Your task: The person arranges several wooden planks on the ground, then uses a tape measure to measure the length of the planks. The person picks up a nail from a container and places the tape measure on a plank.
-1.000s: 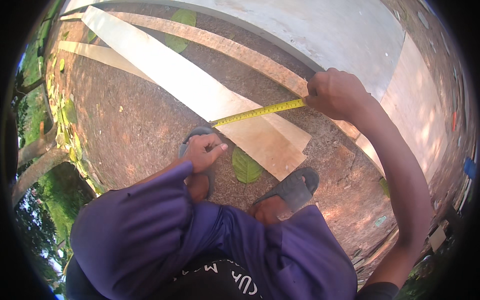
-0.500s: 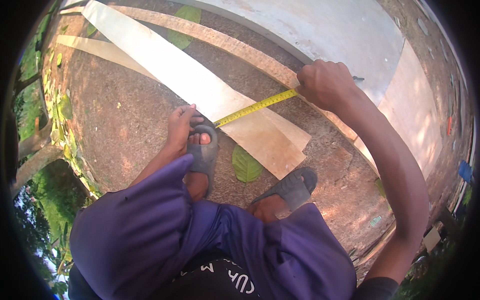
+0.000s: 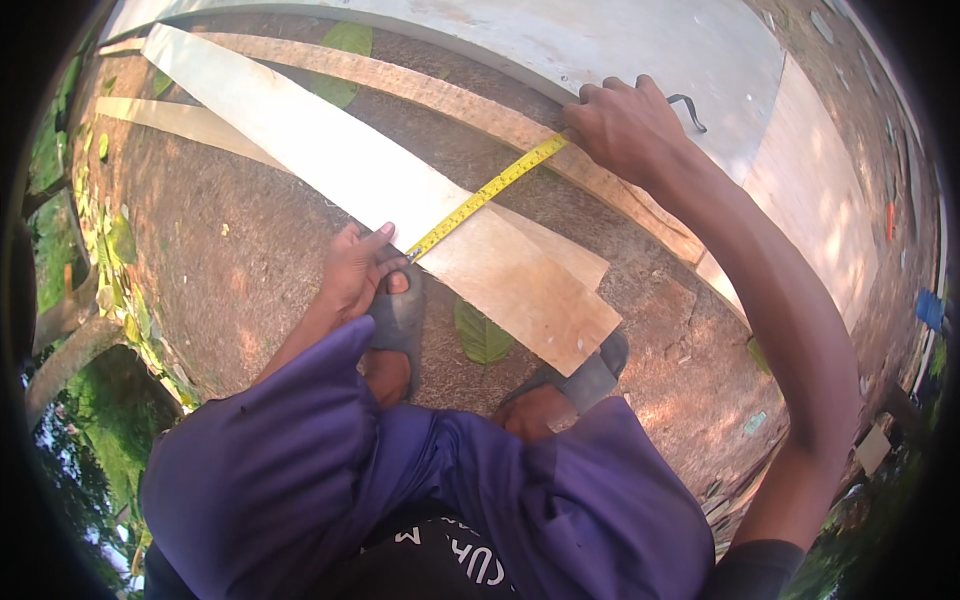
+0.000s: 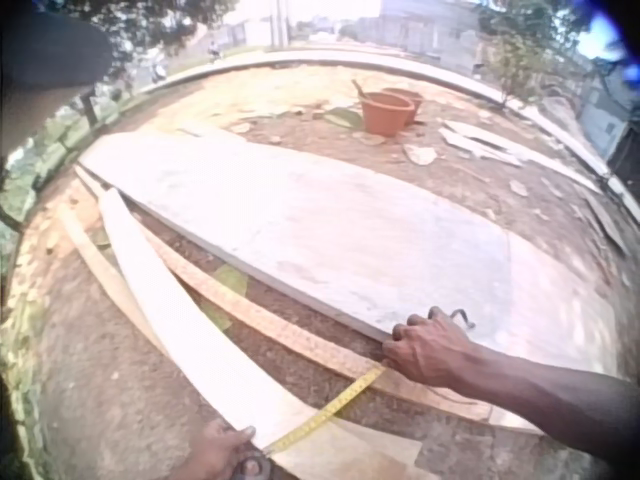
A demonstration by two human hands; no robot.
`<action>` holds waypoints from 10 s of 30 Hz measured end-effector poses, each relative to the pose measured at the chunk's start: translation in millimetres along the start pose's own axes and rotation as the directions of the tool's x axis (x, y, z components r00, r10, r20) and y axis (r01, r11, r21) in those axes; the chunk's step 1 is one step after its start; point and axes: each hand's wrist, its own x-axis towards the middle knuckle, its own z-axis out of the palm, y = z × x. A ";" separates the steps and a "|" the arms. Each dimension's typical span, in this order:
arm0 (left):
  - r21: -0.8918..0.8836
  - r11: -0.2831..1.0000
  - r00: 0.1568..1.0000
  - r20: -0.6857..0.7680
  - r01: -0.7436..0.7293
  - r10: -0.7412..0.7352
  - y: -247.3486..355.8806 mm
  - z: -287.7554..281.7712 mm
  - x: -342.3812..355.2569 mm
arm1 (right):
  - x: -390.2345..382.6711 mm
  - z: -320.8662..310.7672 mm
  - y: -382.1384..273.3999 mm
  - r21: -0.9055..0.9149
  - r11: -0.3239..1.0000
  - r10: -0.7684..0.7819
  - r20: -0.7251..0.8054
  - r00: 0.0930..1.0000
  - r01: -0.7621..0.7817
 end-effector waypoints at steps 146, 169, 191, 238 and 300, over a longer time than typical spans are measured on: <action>0.222 0.957 0.869 0.492 -0.186 0.055 40.4 -25.1 -45.7 | -103.2 -2.0 -104.6 0.707 0.706 -0.400 0.376 0.836 0.020; -0.220 0.969 0.889 0.457 0.109 0.003 48.7 31.8 -8.0 | -98.6 11.2 -113.5 0.827 0.547 -0.251 0.312 0.916 -0.132; -0.387 0.892 0.949 0.289 0.233 -0.123 25.8 50.0 2.9 | -103.1 -18.3 -150.5 0.482 0.868 -0.198 0.116 0.973 0.119; -0.380 0.901 0.970 0.197 0.209 -0.142 28.6 59.3 5.2 | -102.8 -28.9 -165.3 0.559 0.829 -0.149 0.228 0.962 -0.004; 0.522 0.534 0.714 0.235 -0.665 0.660 282.4 50.9 38.1 | -110.1 -10.2 -71.1 0.696 -0.704 0.237 0.421 0.875 -0.144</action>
